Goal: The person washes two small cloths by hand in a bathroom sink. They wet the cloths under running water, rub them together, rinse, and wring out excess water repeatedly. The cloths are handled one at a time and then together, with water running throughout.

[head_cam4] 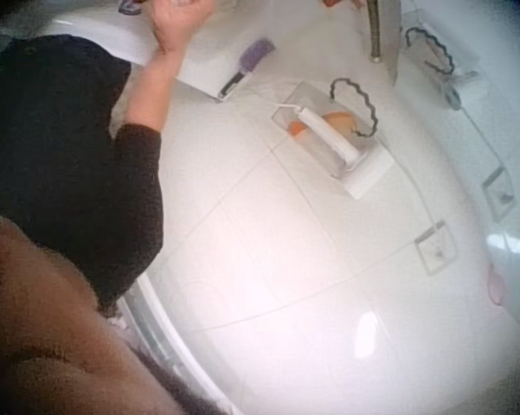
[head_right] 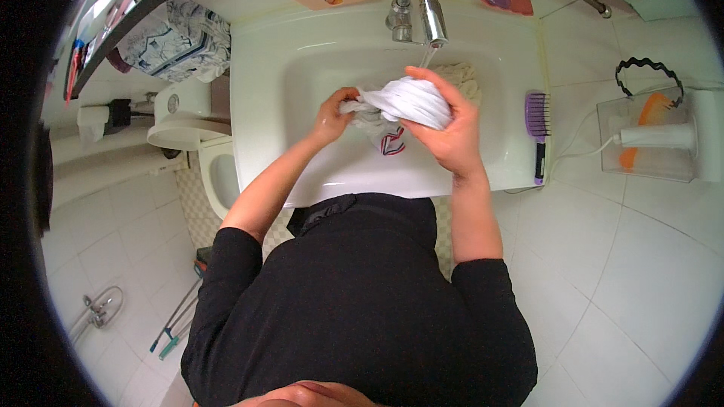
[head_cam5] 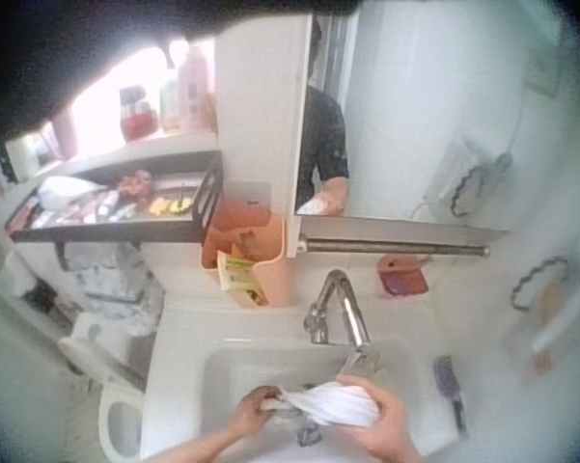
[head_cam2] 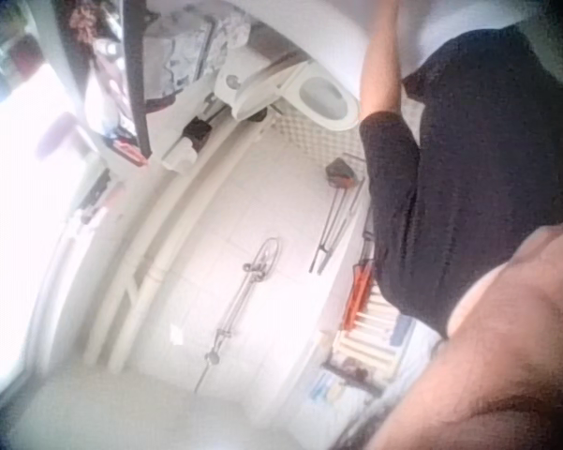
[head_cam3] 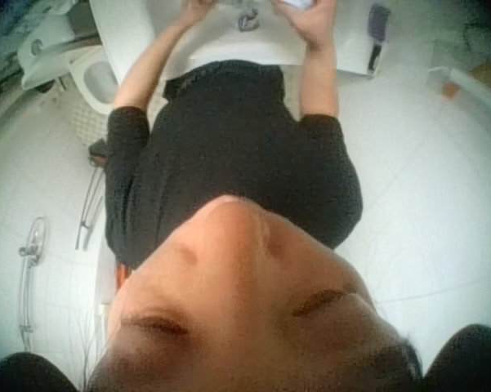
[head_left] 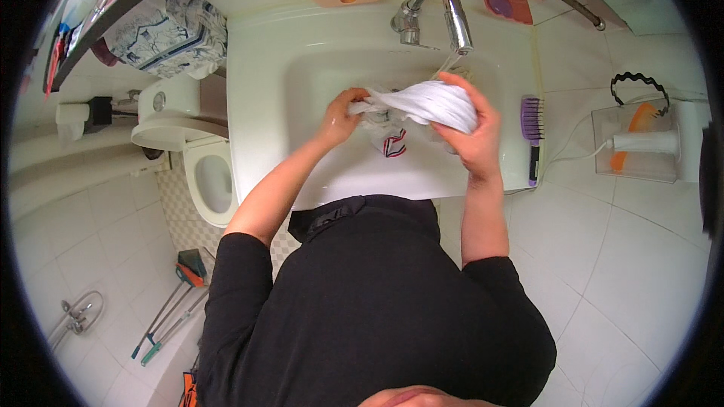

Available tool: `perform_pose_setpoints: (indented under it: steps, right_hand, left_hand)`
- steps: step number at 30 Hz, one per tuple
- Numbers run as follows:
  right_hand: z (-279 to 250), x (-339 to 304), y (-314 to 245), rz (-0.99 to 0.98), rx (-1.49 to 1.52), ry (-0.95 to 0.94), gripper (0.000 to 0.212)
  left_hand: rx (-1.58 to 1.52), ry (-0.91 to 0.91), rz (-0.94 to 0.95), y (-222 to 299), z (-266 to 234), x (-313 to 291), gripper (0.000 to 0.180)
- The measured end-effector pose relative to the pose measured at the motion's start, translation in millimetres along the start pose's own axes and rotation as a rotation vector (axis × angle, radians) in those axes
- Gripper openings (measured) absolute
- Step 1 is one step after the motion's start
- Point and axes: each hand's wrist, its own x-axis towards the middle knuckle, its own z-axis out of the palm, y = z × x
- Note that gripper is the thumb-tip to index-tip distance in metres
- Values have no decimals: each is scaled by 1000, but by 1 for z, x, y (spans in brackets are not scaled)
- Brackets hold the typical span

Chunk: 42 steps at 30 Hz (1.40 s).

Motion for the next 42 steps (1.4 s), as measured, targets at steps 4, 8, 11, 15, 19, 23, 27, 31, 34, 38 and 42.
perform_pose_setpoints:
  steps: [4,8,11,15,19,23,27,31,34,38,42]
  right_hand:
    - [-25,-2,-8,-165,123,135,54]
    - [-40,2,-4,86,100,97,58]
    - [-39,6,45,323,-258,55,64]
    - [-18,-13,132,327,-784,-252,72]
    - [33,-19,137,199,-452,-284,67]
    - [31,-25,186,343,-397,-160,44]
    - [-14,-13,201,428,-176,184,27]
    - [-69,-12,203,499,-92,611,26]
    - [-104,-26,231,411,-355,763,25]
    - [-85,-30,225,377,-422,543,21]
    - [-22,-35,218,390,-358,191,21]
  left_hand:
    - [-368,165,-146,37,-42,10,25]
    - [-795,148,-277,110,-84,17,26]
    - [-735,-45,-340,122,-86,23,27]
    - [-563,-181,-553,97,-62,23,35]
    - [-332,-412,-390,77,-17,4,43]
    - [-599,-477,-234,89,1,-7,48]
    - [-206,-177,-191,48,-13,-3,52]
    - [225,-27,-256,-48,-17,-17,52]
    - [237,-167,-479,-43,-11,-20,55]
    - [-23,-65,-416,-49,23,-21,57]
    - [-324,-182,-644,-28,41,-7,51]
